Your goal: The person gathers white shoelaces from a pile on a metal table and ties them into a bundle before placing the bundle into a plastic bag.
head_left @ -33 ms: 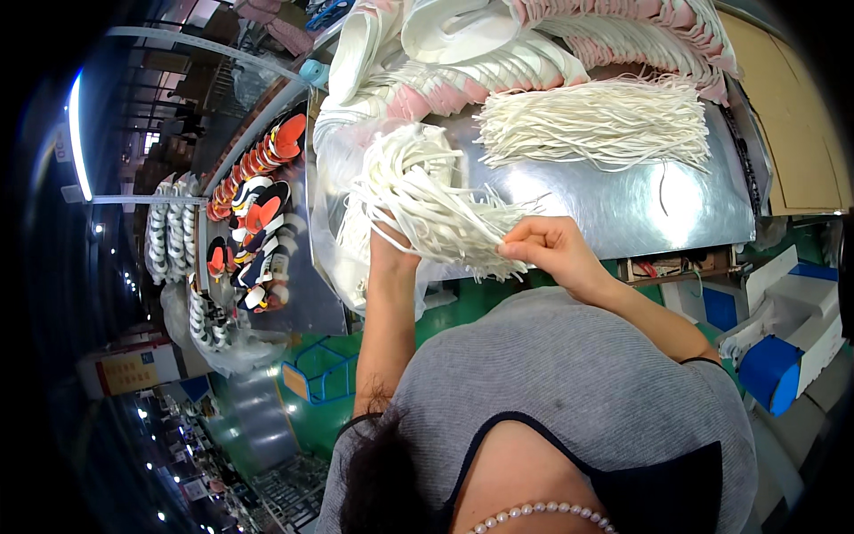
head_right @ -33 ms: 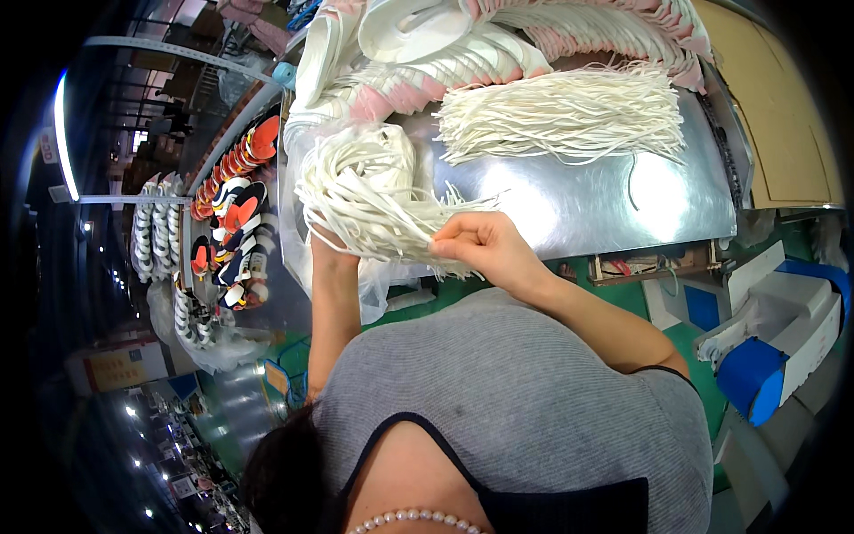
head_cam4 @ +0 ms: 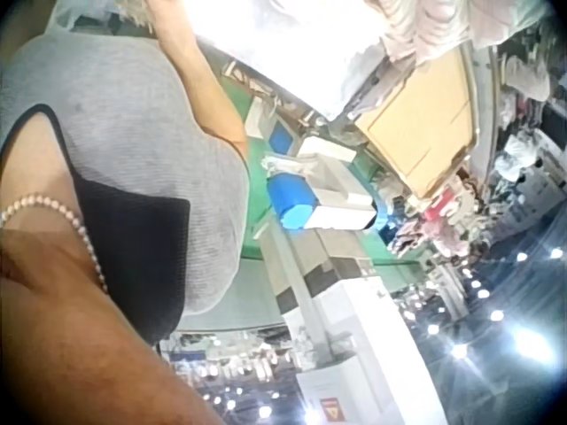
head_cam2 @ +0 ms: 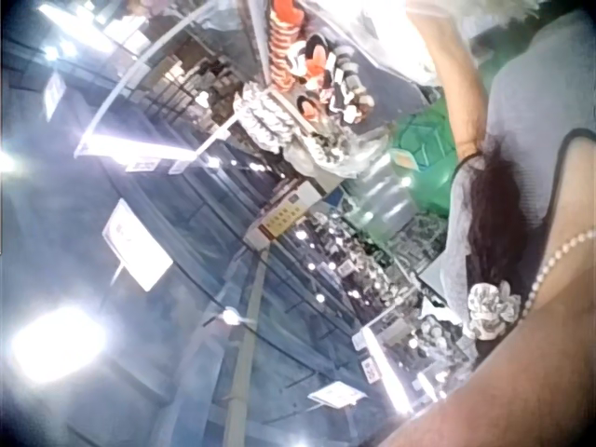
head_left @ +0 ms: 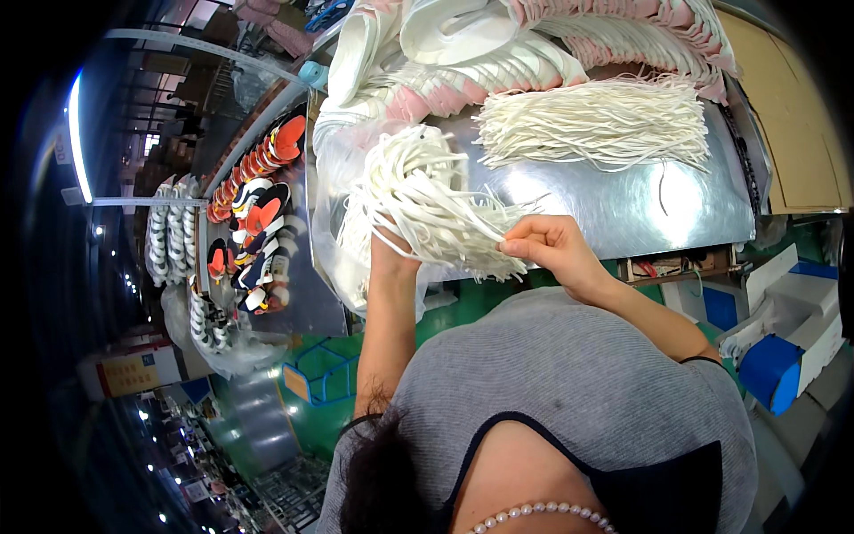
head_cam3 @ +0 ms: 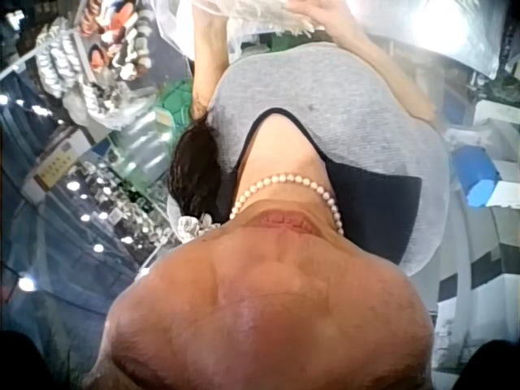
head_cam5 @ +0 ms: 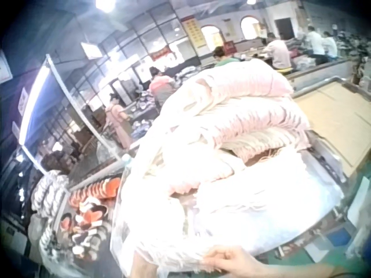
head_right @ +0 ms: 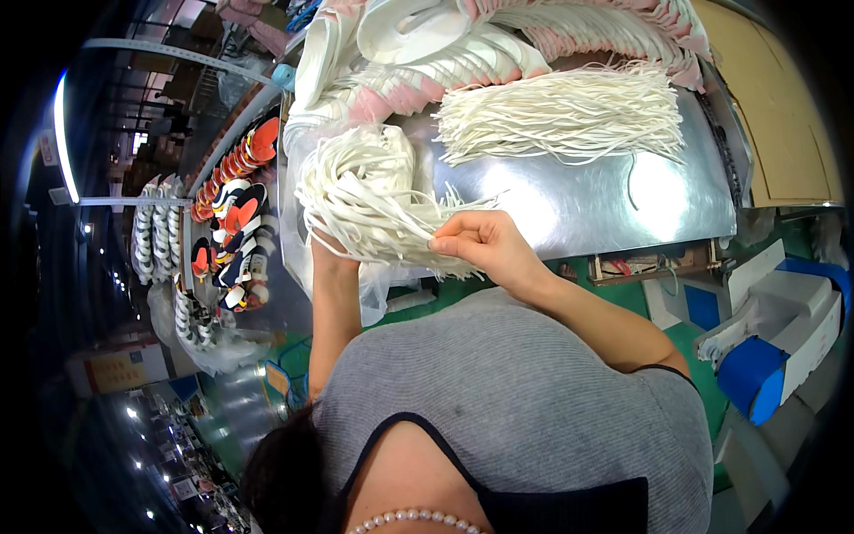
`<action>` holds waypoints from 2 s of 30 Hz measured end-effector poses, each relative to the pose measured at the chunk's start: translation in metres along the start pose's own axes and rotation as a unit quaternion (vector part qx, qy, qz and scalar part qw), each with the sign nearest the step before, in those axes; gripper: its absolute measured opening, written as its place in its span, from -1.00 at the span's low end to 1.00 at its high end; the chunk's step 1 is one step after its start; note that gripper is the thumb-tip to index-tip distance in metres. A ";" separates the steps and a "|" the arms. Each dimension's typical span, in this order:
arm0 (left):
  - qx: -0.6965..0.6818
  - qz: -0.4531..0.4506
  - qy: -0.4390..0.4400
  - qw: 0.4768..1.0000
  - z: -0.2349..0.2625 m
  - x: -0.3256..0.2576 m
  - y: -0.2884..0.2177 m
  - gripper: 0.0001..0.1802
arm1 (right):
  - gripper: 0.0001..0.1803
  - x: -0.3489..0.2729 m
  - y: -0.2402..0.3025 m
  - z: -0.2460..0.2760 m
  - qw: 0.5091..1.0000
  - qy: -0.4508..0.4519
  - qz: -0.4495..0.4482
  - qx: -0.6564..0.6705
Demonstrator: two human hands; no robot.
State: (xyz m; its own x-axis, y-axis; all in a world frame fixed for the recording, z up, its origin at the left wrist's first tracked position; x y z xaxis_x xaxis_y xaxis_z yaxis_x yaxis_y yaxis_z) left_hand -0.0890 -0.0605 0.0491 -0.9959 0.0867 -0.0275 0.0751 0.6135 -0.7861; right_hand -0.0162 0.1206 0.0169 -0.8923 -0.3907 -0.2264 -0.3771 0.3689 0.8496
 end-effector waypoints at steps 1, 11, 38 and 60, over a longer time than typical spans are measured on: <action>0.001 0.002 0.003 1.000 -0.003 -0.002 0.000 -0.64 | -0.89 0.000 0.003 0.004 1.000 -0.003 0.002 0.001; 0.300 0.020 0.173 0.938 -0.032 -0.025 0.008 -0.49 | -0.66 0.023 0.087 0.007 0.922 -0.031 0.283 -0.263; 0.232 -0.043 -0.018 0.972 0.016 -0.009 0.002 -0.62 | -0.81 -0.014 0.062 -0.025 0.950 0.185 0.072 -0.241; 0.052 -0.074 -0.169 0.981 0.077 0.035 0.026 -0.68 | -0.79 -0.026 -0.013 -0.015 0.973 0.176 -0.148 -0.022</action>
State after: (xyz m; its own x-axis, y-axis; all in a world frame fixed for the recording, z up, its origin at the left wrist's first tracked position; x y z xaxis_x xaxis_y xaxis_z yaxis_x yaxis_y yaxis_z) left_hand -0.1260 -0.1017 -0.0196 -0.9566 -0.2745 -0.0976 -0.0602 0.5139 -0.8557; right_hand 0.0157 0.1134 0.0184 -0.6026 -0.7421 -0.2937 -0.5870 0.1628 0.7930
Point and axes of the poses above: each hand's wrist, its own x-axis towards the middle knuckle, its own z-axis out of the back of the hand, y = z × x, the point moved 6 cm from there along x, towards the middle knuckle, and after that the axes turned 10 degrees about -z, right-handed, at the moved point
